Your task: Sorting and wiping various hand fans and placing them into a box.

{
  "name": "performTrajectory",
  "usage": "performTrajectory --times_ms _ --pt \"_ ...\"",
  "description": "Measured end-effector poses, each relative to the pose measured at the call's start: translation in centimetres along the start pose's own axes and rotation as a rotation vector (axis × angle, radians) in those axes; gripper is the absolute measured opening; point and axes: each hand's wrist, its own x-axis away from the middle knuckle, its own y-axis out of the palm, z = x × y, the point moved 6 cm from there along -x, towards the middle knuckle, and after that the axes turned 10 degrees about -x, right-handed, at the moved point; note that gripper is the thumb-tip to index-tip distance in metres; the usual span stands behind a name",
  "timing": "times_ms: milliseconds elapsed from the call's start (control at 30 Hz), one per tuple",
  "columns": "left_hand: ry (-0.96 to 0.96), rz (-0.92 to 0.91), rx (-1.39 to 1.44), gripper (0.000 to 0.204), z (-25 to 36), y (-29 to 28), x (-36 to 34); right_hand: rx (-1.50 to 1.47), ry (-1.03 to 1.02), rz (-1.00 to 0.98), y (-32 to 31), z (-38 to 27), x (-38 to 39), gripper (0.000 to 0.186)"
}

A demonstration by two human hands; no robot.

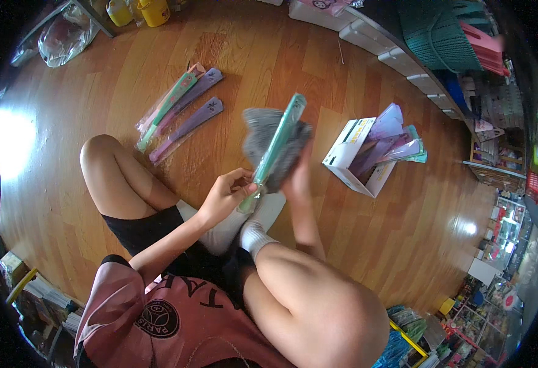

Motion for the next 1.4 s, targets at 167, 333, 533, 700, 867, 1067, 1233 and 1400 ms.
performTrajectory --times_ms 167,333,533,700,867,1067,1233,1400 --pt "-0.065 -0.002 0.141 0.033 -0.4 0.2 0.1 0.298 0.060 -0.030 3.9 2.3 2.6 0.046" --pt "0.030 0.125 0.218 0.080 -0.6 -4.6 0.3 0.677 0.043 -0.213 5.6 1.0 2.9 0.044" --pt "0.035 0.203 0.242 0.034 2.0 -6.8 -0.6 1.062 0.133 -0.442 7.2 4.2 4.4 0.053" --pt "0.122 0.237 0.234 0.031 3.0 -9.2 -0.2 1.040 0.208 -0.457 7.2 4.2 4.6 0.056" --pt "0.028 0.274 0.282 0.033 3.2 -11.3 1.5 0.931 0.337 -0.549 6.2 6.3 5.1 0.049" --pt "-0.029 0.339 0.252 0.036 2.3 -12.8 1.5 0.993 0.300 -0.532 5.5 6.2 4.8 0.047" --pt "0.009 0.439 0.233 0.036 3.9 -15.0 1.1 1.064 0.274 -0.472 4.8 5.6 4.3 0.053" --pt "0.028 0.458 0.321 0.038 3.7 -16.2 1.0 1.114 0.159 -0.376 5.0 4.8 4.2 0.047"
